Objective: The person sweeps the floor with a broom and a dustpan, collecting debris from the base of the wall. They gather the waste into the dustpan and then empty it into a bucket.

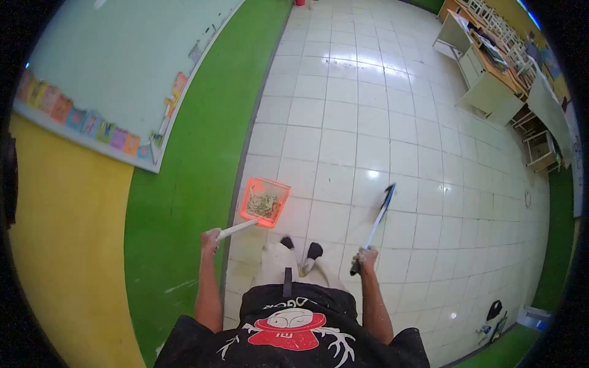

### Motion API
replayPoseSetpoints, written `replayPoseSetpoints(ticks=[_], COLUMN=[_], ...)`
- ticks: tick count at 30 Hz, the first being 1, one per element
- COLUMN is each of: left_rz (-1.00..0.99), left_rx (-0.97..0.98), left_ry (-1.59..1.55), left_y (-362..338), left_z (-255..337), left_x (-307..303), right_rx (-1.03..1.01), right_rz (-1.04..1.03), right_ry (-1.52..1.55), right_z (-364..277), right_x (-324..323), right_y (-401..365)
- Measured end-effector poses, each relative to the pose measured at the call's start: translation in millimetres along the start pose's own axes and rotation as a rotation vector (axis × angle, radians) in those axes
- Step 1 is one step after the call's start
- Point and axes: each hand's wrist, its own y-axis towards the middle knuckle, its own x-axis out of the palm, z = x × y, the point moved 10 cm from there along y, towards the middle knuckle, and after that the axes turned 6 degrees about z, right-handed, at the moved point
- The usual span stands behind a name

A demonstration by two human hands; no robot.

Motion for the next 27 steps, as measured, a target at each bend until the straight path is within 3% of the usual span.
replayPoseSetpoints(ticks=[3, 7, 9, 11, 12, 13, 14, 18, 20, 23, 25, 27], left_rz=[-0.006, -0.013, -0.024, -0.024, -0.051, -0.083, -0.083, -0.05, -0.055, -0.072, -0.062, -0.061], left_rx=[-0.008, 0.007, 0.054, 0.1, 0.094, 0.09, 0.085, 0.095, 0.116, 0.095, 0.192, 0.104], left_ry=[0.026, 0.014, 0.031, 0.049, 0.083, 0.119, 0.127, 0.203, 0.216, 0.216, 0.298, 0.284], left_y=[37.0, 92.6, 139.8, 177.3, 180.0, 182.9, 190.7, 229.8, 256.6, 272.7, 275.3, 291.8], left_z=[38.9, 95.6, 102.9, 138.0, 155.0, 169.9, 184.8, 230.5, 263.2, 323.8, 376.8, 395.7], left_x=[20.6, 51.8, 77.4, 91.6, 103.9, 115.2, 122.5, 144.5, 153.8, 176.1, 184.1, 198.5], right_rx=[0.188, 0.187, 0.387, 0.631, 0.396, 0.669, 0.719, 0.494, 0.041, 0.059, 0.03, -0.006], right_rz=[-0.17, -0.277, -0.514, -0.547, -0.619, -0.701, -0.802, -0.685, -0.461, -0.122, -0.018, 0.043], right_ry=[0.153, 0.179, 0.44, 0.594, 0.615, 0.769, 0.916, 0.794, 0.391, 0.287, 0.247, 0.236], right_z=[-6.3, -66.0, -87.9, -131.4, -167.7, -188.1, -216.0, -286.2, -339.2, -360.5, -372.6, -385.3], right_x=[86.8, 204.9, 286.2, 342.9, 361.9, 383.7, 400.0, 400.8, 368.4, 316.3, 285.5, 272.9], right_y=[18.7, 30.1, 70.8, 103.2, 133.1, 138.0, 142.4, 158.1, 137.4, 169.9, 194.3, 221.4])
